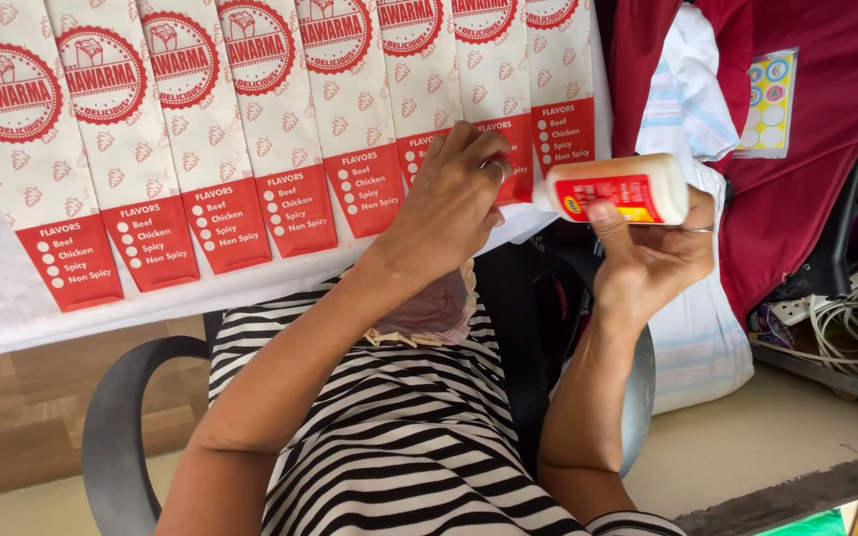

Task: Preparing paper shawarma bags by aligning them in rows, applying glue to the edges, and stacking them together.

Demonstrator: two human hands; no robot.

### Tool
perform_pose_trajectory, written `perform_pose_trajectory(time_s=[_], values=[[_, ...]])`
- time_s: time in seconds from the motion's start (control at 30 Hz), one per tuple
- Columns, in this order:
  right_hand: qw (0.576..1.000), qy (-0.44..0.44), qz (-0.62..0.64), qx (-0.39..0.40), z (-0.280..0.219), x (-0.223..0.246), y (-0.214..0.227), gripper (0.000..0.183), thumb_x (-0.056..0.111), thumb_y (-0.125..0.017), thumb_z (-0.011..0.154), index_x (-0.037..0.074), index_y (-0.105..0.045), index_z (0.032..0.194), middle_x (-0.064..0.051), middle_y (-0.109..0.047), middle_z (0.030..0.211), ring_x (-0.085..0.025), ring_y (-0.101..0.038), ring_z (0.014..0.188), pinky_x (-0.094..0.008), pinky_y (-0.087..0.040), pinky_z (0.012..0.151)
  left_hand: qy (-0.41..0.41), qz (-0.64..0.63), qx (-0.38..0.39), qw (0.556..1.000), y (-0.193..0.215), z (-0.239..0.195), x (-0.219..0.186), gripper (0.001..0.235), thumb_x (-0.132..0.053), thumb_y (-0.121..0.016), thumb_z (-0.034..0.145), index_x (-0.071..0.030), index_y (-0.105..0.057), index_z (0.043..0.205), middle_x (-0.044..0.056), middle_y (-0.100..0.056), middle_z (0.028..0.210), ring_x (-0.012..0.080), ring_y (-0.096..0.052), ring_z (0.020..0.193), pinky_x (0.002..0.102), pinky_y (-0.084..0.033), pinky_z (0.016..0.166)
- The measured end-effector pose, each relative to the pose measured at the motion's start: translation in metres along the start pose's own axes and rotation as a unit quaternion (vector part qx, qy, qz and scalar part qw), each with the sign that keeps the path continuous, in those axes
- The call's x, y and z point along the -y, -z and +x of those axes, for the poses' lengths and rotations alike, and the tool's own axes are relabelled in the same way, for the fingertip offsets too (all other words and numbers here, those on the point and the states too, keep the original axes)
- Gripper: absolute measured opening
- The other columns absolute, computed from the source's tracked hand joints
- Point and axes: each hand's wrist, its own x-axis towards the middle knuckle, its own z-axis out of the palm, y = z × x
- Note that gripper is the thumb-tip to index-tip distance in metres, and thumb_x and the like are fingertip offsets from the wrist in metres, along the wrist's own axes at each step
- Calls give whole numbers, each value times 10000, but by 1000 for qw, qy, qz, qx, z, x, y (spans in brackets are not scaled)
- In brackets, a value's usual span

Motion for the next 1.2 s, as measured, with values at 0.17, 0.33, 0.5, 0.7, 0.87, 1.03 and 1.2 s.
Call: perform_pose_trajectory(time_s=[0.17,0.33,0.5,0.7,0.87,1.03,1.2], values=[[998,27,32,48,-17,-6,-11,482,-65,-945,733,-84,-585,1052,-202,-655,906,-274,-685,964,-450,-560,894,5,-14,13,1000,15,2,-8,375,-59,-908,680,41,-755,1007,166,-675,1068,339,-572,1066,433,-477,867],[998,45,33,30,4,-19,14,474,-11,-944,795,-47,-568,1082,-173,-660,930,-227,-682,949,-391,-556,914,4,-5,11,1000,8,-1,-3,399,-70,-908,699,22,-752,1054,156,-683,1109,320,-584,1099,424,-483,892],[998,30,53,1,-7,-23,3,477,-15,-944,772,-32,-582,1083,-169,-676,921,-221,-702,922,-369,-560,896,4,-3,10,1000,8,0,-4,395,-82,-905,709,17,-751,1059,143,-679,1108,307,-584,1090,419,-484,894],[998,27,52,15,-7,-23,5,478,-27,-943,751,-50,-585,1067,-199,-683,941,-259,-697,963,-417,-565,900,12,-23,-1,1000,6,1,-2,402,-132,-931,691,16,-763,1024,139,-675,1094,314,-568,1070,432,-479,883],[999,43,11,-6,5,-24,28,391,55,-890,901,-19,-587,1137,-199,-681,1000,-274,-719,967,-399,-582,895,3,-29,-38,999,-8,-1,6,239,-65,-840,803,-9,-758,1020,126,-675,1082,288,-600,1073,397,-488,892],[998,41,47,-3,-3,-27,10,449,38,-925,820,-26,-574,1093,-166,-658,944,-219,-701,938,-366,-568,877,16,-69,-60,996,-19,1,13,185,-8,-835,770,-18,-779,946,104,-687,1024,286,-586,1019,402,-488,828],[997,36,59,19,-9,-21,-8,487,-34,-950,744,-63,-571,1050,-208,-651,898,-267,-705,936,-415,-574,862,23,-55,-67,996,-15,4,11,144,46,-794,757,-27,-779,880,86,-686,977,287,-571,977,391,-472,777]])
